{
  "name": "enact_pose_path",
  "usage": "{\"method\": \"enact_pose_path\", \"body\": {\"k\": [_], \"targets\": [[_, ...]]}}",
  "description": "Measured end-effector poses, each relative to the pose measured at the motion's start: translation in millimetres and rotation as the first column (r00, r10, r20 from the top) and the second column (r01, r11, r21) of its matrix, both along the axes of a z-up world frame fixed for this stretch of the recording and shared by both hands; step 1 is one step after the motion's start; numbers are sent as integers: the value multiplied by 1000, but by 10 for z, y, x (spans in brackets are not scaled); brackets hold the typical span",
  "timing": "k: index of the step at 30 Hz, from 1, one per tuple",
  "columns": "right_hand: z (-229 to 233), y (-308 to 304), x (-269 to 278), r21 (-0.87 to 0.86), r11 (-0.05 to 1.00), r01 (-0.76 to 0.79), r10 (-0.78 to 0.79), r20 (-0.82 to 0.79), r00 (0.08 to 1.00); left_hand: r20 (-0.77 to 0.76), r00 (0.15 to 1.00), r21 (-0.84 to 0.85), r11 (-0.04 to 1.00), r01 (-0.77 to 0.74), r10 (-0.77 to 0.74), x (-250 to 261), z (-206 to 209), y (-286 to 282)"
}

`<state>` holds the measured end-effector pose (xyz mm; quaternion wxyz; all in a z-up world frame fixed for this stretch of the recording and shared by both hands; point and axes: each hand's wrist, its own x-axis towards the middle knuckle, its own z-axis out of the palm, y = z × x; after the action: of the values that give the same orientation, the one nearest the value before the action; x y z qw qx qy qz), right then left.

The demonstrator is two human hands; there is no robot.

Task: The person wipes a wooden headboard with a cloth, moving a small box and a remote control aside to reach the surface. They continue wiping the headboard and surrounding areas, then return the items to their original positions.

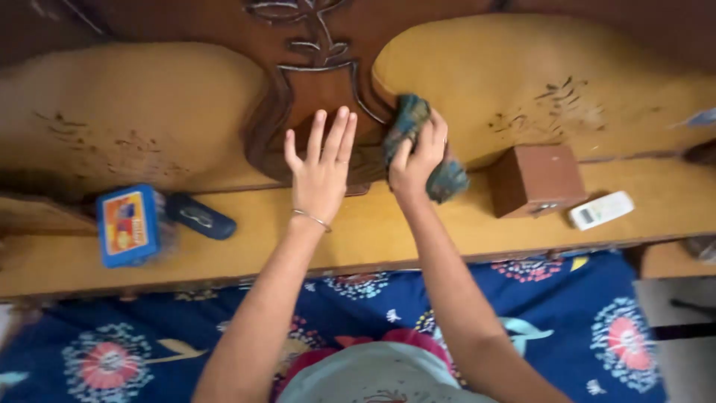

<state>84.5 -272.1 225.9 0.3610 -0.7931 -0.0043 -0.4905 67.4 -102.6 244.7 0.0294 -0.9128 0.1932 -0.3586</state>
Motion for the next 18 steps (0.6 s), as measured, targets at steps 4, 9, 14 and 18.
{"method": "enact_pose_path", "body": {"k": [4,9,14,18], "targets": [[-746,-116,208,141,990,-11,4,51,999,30,999,20,999,-44,43,14,-103,58],[-1024,-80,258,962,263,-75,280,-2,960,92,996,-21,1000,6,-4,131,-229,22],[-2556,199,442,999,-46,-3,547,28,837,80,997,3,1000,-8,8,139,-249,36],[-3163,664,368,774,629,-75,456,-289,842,80,996,40,999,-35,31,166,-258,43]]}}
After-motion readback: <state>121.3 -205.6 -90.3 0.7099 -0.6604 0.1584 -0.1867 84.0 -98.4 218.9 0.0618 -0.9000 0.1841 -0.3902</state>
